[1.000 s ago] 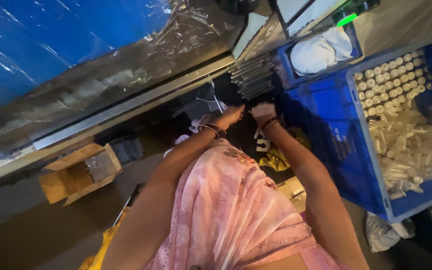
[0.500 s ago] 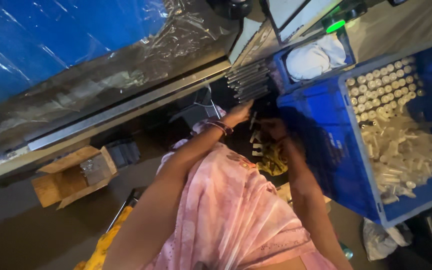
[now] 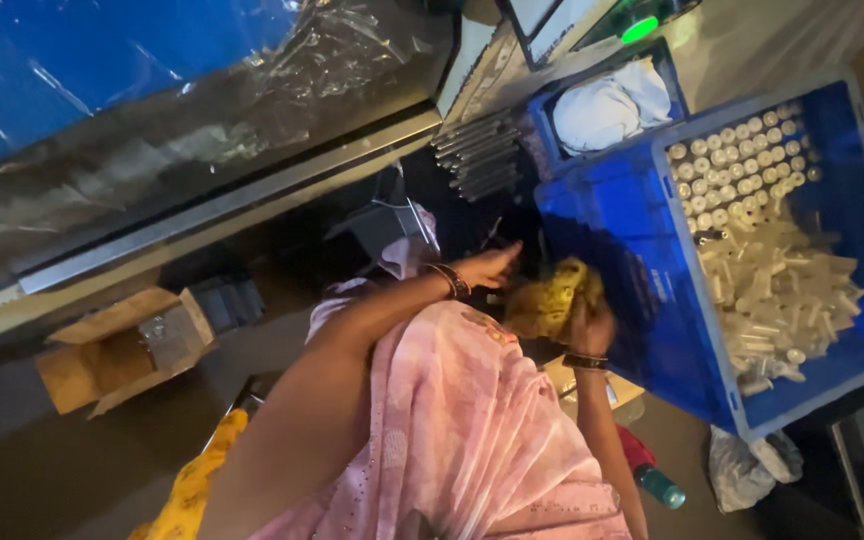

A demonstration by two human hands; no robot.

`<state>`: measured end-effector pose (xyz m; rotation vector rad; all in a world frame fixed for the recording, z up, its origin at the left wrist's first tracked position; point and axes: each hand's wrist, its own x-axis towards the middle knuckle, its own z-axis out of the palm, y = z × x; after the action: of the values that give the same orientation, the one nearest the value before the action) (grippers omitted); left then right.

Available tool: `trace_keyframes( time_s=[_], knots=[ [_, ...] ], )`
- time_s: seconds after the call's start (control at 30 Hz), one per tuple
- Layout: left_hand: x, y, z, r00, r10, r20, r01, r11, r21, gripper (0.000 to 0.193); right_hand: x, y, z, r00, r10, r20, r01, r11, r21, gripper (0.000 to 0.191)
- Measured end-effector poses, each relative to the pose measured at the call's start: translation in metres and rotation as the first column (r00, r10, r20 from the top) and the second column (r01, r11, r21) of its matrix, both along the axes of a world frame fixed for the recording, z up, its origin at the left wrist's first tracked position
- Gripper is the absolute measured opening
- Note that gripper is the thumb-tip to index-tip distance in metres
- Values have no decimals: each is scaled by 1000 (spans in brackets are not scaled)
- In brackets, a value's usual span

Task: The person picks small white capsules from a blue crate and assembles them by hand, inserting a metal rod into each capsule. They place the assembled capsules into a row on the machine. The person also wipes the machine surface with a yellow cloth.

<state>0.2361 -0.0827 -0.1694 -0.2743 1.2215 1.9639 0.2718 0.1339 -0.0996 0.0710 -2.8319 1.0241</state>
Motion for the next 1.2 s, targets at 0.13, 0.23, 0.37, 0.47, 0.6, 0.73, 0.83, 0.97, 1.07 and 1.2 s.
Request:
trace_keyframes(
  time_s=[0.13,0.23,0.37,0.47,0.6,0.73,0.83,0.97,1.07,1.2],
  knots=[
    [-5,15,15,999,-20,-51,28,988,152,89,0,-53,15,906,297,-301,-382,881,-279,70],
    [-21,22,25,1000,16,5,-17,976,218,82,-12,-77,6,885,317,-340,-433,831,-351,58],
    [-18,20,23,962,107,250,-225,831,509,76,-42,-88,-22,989,95,-110,-145,719,-680,39],
    [-6,20,23,947,255,196,-308,543,781,72,-60,-99,-24,992,126,-31,-108,670,-734,34],
    [7,13,35,926,369,83,-346,736,582,72,-74,-116,-16,994,80,-77,-111,688,-717,31],
    [22,-7,41,912,376,-166,-316,900,300,72,-88,-116,-3,940,226,-255,-304,894,-330,41],
    [23,-17,34,954,203,-218,-202,979,32,75,-95,-110,-2,893,414,-176,-417,909,22,52],
    [9,-47,32,763,-196,-615,-186,846,-500,62,-90,-101,-1,833,549,64,-546,835,-63,59],
    [6,-102,43,515,-65,-855,-397,866,-305,62,-95,-107,13,842,538,-42,-511,820,257,77],
    [18,-198,123,521,-87,-849,-574,701,-424,57,-104,-168,55,863,472,-181,-464,882,84,50]
  ],
)
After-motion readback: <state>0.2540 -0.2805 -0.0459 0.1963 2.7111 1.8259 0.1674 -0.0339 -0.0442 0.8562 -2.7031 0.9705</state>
